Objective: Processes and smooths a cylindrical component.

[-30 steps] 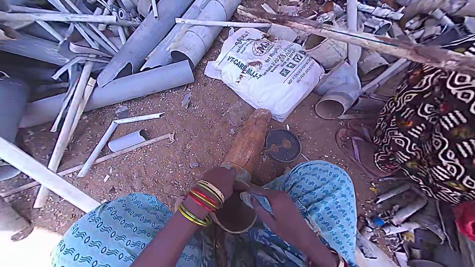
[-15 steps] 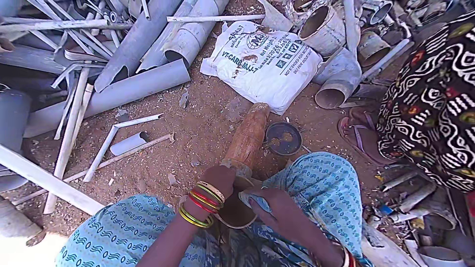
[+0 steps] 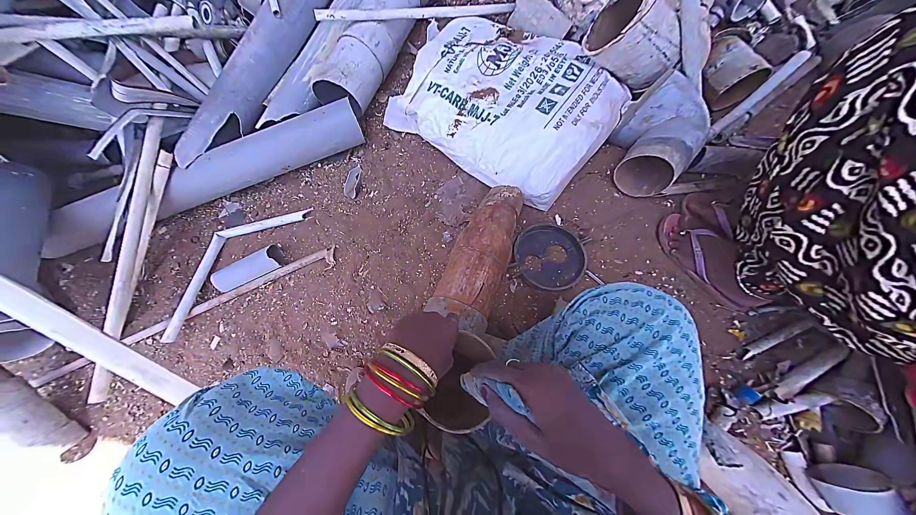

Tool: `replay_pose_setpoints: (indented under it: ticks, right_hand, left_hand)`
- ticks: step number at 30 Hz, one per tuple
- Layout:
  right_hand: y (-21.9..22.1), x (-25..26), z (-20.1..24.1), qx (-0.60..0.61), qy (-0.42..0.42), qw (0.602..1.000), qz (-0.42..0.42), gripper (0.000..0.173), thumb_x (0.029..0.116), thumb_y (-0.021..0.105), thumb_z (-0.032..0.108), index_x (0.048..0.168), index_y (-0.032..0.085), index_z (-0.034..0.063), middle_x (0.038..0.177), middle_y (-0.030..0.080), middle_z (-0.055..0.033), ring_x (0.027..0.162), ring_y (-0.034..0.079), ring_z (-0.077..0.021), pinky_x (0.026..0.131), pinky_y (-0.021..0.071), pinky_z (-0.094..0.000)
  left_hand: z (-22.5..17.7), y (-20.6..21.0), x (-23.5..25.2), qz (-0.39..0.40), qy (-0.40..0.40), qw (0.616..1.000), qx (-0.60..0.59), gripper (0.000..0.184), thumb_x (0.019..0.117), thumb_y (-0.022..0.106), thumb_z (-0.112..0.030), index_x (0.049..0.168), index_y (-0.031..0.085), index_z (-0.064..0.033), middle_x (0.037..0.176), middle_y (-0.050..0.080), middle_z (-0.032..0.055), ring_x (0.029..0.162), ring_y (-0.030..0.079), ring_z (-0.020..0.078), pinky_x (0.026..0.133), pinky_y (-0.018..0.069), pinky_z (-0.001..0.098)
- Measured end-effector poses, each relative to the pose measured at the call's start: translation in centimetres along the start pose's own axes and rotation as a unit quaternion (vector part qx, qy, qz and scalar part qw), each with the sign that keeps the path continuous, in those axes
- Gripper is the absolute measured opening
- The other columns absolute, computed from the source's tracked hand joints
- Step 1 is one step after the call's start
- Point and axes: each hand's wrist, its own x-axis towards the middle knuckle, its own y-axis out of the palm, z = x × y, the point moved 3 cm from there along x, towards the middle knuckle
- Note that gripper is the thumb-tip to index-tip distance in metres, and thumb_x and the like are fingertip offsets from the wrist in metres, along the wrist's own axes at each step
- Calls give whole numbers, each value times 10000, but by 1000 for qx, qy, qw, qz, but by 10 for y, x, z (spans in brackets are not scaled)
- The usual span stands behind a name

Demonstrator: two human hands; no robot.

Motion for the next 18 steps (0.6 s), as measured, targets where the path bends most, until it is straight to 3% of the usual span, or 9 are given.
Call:
replay_pose_setpoints:
  ticks: [2,6,8,9,11,13,15,16,18]
  right_hand:
    - [0,2,-5,-16,25,999,26,283,954,549,155,1063,732,-31,787,686,-202,715,702,-386,611,536,-512]
    - [-9,-3,-6,63,-31,997,20,327,959,503,204,1051,752,13,830,725,-147,746,712,-270,627,535,-406]
    - [-7,-1,-9,42,30,999,8,335,970,503,208,1079,754,16,904,739,-167,826,728,-304,701,561,-454]
    - [-5,1,-12,23,57,998,13,333,979,511,191,1111,746,-5,933,735,-203,859,731,-368,723,562,-522]
    - [-6,1,-14,9,53,998,28,332,979,522,170,1141,735,-27,943,727,-233,867,725,-417,729,554,-565]
    - [-9,-1,-10,35,-8,999,31,323,956,516,187,1088,749,6,890,734,-177,812,726,-322,690,558,-465]
    - [-9,-2,-9,64,-16,998,19,336,960,499,209,1075,757,28,880,738,-147,801,720,-263,688,549,-411]
    - [-8,-1,-11,63,14,998,15,346,971,491,215,1087,756,25,918,746,-155,837,724,-276,718,553,-433]
    - [-7,2,-17,46,65,996,28,353,994,495,193,1145,733,-21,984,738,-220,921,726,-390,780,548,-560]
  left_hand:
    - [0,-1,-2,-4,-1,1000,-2,495,1070,472,-102,1546,375,-7,1356,563,317,1286,540,485,1026,436,608]
    - [-1,0,-4,0,-4,1000,7,498,1081,438,-94,1562,341,-10,1398,519,354,1307,508,525,1047,408,636]
    - [0,1,-4,-4,-2,1000,5,493,1076,437,-81,1556,353,-6,1397,522,352,1311,506,525,1049,403,640]
    - [1,1,-4,-3,-2,1000,-1,489,1071,453,-84,1547,372,-10,1380,546,326,1302,522,499,1040,422,621]
    - [1,0,-5,-2,-1,1000,-10,498,1069,471,-91,1550,373,-10,1372,558,311,1299,531,484,1034,432,610]
    - [1,-1,-6,-4,-1,1000,-13,489,1070,476,-95,1541,382,-5,1364,561,312,1292,534,488,1030,435,610]
    - [1,1,-6,-5,0,1000,-14,477,1064,476,-83,1527,398,1,1356,565,313,1282,540,492,1017,442,614]
    - [2,1,-5,-5,0,1000,-13,473,1062,475,-77,1523,403,4,1353,566,315,1279,542,491,1016,441,615]
    - [1,1,-5,-2,0,1000,-10,474,1065,468,-77,1527,398,5,1354,566,314,1286,540,483,1024,437,608]
